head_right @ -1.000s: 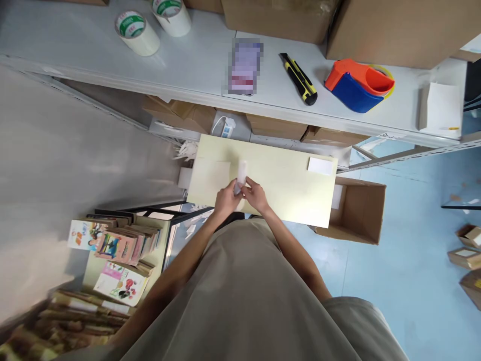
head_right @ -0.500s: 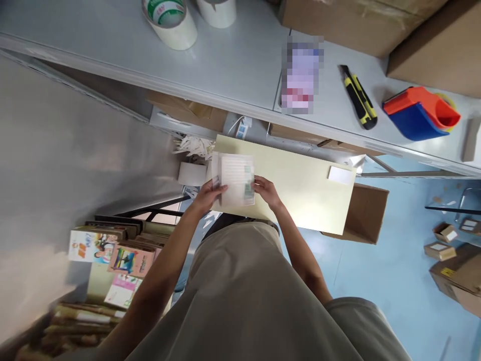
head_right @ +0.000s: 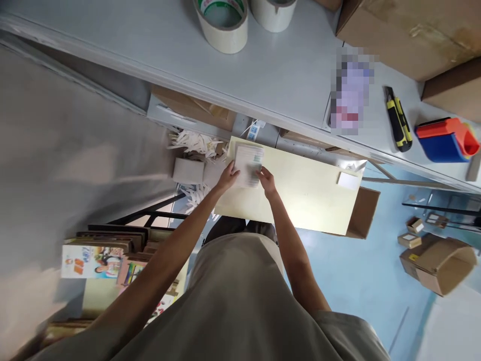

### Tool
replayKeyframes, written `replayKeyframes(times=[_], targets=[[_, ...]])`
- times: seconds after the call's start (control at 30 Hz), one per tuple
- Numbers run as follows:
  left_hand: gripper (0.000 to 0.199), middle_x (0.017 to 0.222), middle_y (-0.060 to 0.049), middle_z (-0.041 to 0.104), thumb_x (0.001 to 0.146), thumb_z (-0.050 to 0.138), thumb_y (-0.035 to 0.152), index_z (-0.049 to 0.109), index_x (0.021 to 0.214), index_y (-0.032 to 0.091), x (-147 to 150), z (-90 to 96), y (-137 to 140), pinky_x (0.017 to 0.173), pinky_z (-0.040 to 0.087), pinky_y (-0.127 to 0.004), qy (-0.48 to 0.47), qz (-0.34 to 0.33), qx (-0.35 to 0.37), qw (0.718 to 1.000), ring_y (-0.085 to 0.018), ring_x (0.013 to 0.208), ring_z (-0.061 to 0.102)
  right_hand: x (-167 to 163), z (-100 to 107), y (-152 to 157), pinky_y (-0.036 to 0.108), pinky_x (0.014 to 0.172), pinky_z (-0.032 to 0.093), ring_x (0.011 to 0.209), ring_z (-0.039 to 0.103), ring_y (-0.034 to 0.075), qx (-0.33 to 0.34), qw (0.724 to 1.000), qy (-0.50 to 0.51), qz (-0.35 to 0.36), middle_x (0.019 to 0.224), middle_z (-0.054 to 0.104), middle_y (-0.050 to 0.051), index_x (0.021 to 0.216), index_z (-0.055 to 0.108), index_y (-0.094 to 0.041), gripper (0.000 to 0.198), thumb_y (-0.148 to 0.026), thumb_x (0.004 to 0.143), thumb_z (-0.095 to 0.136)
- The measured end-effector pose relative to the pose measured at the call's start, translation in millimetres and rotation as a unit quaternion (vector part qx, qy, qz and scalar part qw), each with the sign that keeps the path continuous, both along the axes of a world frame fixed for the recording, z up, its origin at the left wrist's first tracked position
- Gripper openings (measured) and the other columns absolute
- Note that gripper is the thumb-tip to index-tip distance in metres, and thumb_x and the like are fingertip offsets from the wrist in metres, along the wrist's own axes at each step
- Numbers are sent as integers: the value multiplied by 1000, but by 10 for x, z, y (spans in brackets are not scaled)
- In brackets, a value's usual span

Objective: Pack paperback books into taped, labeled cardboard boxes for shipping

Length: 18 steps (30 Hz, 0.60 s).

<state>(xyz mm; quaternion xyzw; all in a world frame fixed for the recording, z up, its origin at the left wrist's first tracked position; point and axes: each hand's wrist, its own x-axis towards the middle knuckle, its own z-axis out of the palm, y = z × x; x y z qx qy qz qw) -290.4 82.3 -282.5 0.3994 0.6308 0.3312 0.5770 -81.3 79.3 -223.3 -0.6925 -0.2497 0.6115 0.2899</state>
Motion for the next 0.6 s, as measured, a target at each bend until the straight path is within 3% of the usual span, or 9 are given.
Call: replayKeyframes(times=[0.13,0.33,0.47,0.6], targets=[[79,176,-26,58,88,85,35,66,162,15,26,149,-192,139,41,-61,-27,40,-53,997,-44,168,53,25,151,-105,50,134,50,161,61,34,10,999,-32,13,174,63,19,144,76,-21,84,-62,73,96],[69,173,-23,63,95,81,46,70,157,18,14,639,-773,134,50,-56,-93,91,7,991,-42,166,57,-40,509,-400,54,127,55,146,71,34,76,991,-17,105,156,76,20,129,80,-23,75,-72,74,93],[61,155,-22,77,94,82,53,76,143,18,46,998,-1339,128,55,-55,-106,143,52,983,-40,153,69,-128,745,-741,52,121,57,134,78,30,95,976,36,192,147,82,16,127,79,-27,64,-72,83,88],[52,127,-18,87,91,83,56,78,127,19,102,1375,-2142,117,60,-53,-110,220,97,965,-34,126,82,-247,905,-1227,49,119,57,128,81,28,102,958,102,246,140,85,13,126,78,-28,61,-70,84,88]])
